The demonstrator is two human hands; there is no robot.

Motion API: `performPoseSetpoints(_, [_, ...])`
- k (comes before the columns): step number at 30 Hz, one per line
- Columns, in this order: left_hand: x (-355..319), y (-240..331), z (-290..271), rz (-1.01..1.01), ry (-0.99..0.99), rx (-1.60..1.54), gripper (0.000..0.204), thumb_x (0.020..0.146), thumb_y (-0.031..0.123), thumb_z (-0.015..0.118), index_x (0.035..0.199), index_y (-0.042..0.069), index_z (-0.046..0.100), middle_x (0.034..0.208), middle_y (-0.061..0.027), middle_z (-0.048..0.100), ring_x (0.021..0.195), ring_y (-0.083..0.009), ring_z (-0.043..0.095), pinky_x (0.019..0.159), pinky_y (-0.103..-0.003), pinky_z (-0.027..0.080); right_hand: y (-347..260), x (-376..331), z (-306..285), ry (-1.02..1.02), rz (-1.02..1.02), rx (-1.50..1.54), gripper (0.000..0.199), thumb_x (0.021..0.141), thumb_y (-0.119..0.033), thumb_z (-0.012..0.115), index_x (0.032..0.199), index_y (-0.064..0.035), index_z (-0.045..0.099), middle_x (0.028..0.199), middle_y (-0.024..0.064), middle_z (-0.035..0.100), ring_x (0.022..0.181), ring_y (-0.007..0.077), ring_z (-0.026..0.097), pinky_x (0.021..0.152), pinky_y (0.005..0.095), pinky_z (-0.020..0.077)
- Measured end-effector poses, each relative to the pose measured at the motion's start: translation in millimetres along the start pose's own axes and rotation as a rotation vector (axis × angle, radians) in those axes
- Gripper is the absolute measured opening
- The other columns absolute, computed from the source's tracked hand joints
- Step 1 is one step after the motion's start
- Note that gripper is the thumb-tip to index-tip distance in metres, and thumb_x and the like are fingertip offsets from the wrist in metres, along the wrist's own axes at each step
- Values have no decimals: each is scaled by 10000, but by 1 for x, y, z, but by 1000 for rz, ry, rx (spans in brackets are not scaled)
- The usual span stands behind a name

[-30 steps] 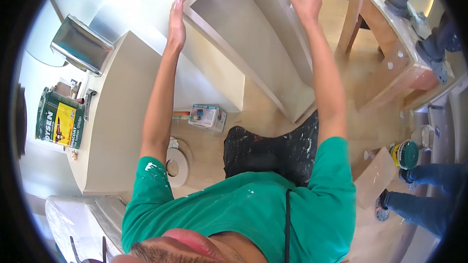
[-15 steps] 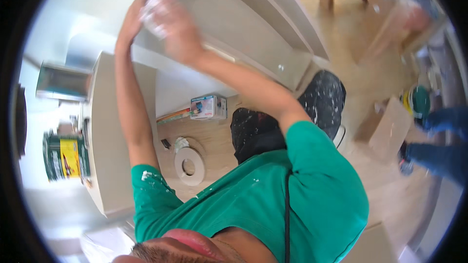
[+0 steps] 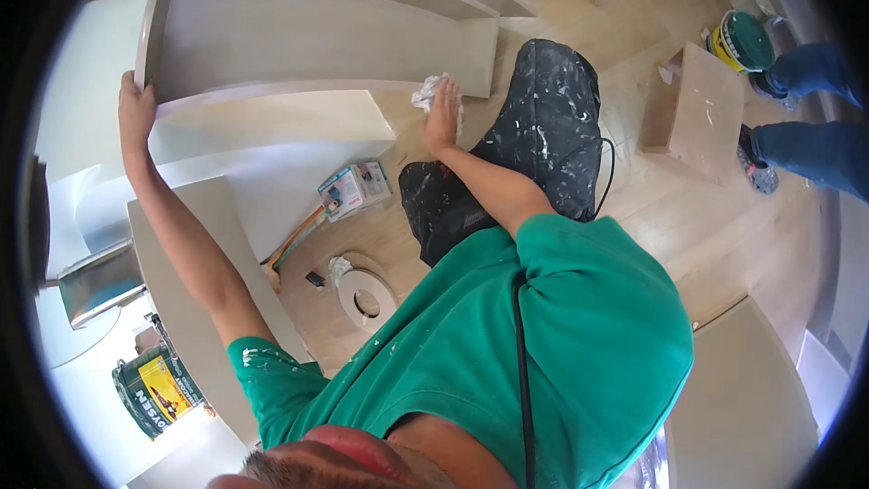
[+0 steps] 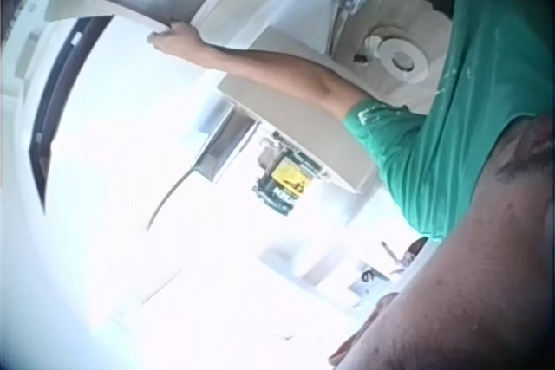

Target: The person wipes the inside and outside surfaces of a white cabinet piece with a cloth.

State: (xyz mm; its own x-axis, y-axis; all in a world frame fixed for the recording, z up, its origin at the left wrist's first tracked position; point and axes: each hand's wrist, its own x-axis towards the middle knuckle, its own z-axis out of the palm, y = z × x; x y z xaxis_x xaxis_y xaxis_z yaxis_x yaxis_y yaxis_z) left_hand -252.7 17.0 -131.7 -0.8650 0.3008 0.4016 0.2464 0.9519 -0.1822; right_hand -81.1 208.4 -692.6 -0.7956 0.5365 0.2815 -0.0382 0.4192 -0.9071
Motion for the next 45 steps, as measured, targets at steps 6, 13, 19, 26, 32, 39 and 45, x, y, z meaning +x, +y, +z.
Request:
performPoseSetpoints(6, [-19, -81, 25, -11, -20, 27, 387, 982, 263, 630, 1254, -11, 607, 1159, -286, 653, 1082, -425, 620, 959, -460, 466, -162, 23, 14, -242, -365, 293, 806, 786, 135, 483, 1564, 98, 279, 1635, 308, 264, 1562, 437, 170, 1283, 520, 109])
performPoseSetpoints(13, [-55, -117, 15, -220, -142, -88, 411, 1012, 298, 635, 1281, -11, 595, 1099, -170, 663, 992, -250, 604, 934, -353, 463, -38, -34, 52, -151, 15, 114, 854, 765, 160, 466, 1586, 75, 246, 1654, 296, 226, 1560, 446, 165, 1284, 516, 108])
performPoseSetpoints(19, [-41, -117, 30, -192, -119, -181, 440, 1027, 312, 633, 1321, -6, 561, 1071, -133, 658, 951, -205, 577, 931, -337, 459, 137, -10, 43, -349, 887, -63, 514, 849, -4, 550, 1358, 59, 560, 1299, 314, 630, 1246, 465, 594, 1093, 476, 457])
performPoseSetpoints(26, [-56, -95, 15, -250, -114, -229, 343, 1046, 248, 611, 1275, -2, 557, 1084, -124, 659, 985, -187, 580, 942, -321, 452, 131, 13, 66, 133, 981, 24, 374, 828, -127, 646, 1153, 57, 648, 1197, 303, 647, 1162, 474, 610, 1011, 502, 483])
performPoseSetpoints(32, [-41, -56, 10, -240, -106, -243, 317, 1050, 223, 601, 1263, -5, 548, 1073, -113, 655, 979, -178, 576, 934, -310, 448, 169, 144, 97, 97, 579, -9, 635, 872, -157, 657, 1441, 71, 492, 1516, 269, 477, 1419, 433, 433, 1166, 455, 386])
performPoseSetpoints(39, [-67, -70, 1, -301, -144, -216, 292, 1050, 191, 593, 1259, -5, 537, 1044, -101, 643, 940, -172, 557, 917, -299, 447, 124, 162, 51, 277, 773, 106, 487, 859, -77, 631, 1334, 23, 599, 1334, 263, 615, 1230, 440, 590, 1071, 512, 451])
performPoseSetpoints(45, [-46, -36, 6, -215, -125, -242, 289, 1052, 175, 585, 1270, -6, 528, 1047, -104, 640, 928, -168, 561, 900, -282, 449, 56, 200, 98, 315, 473, 418, 575, 834, 10, 598, 1406, 36, 549, 1453, 292, 522, 1447, 428, 401, 1227, 464, 298])
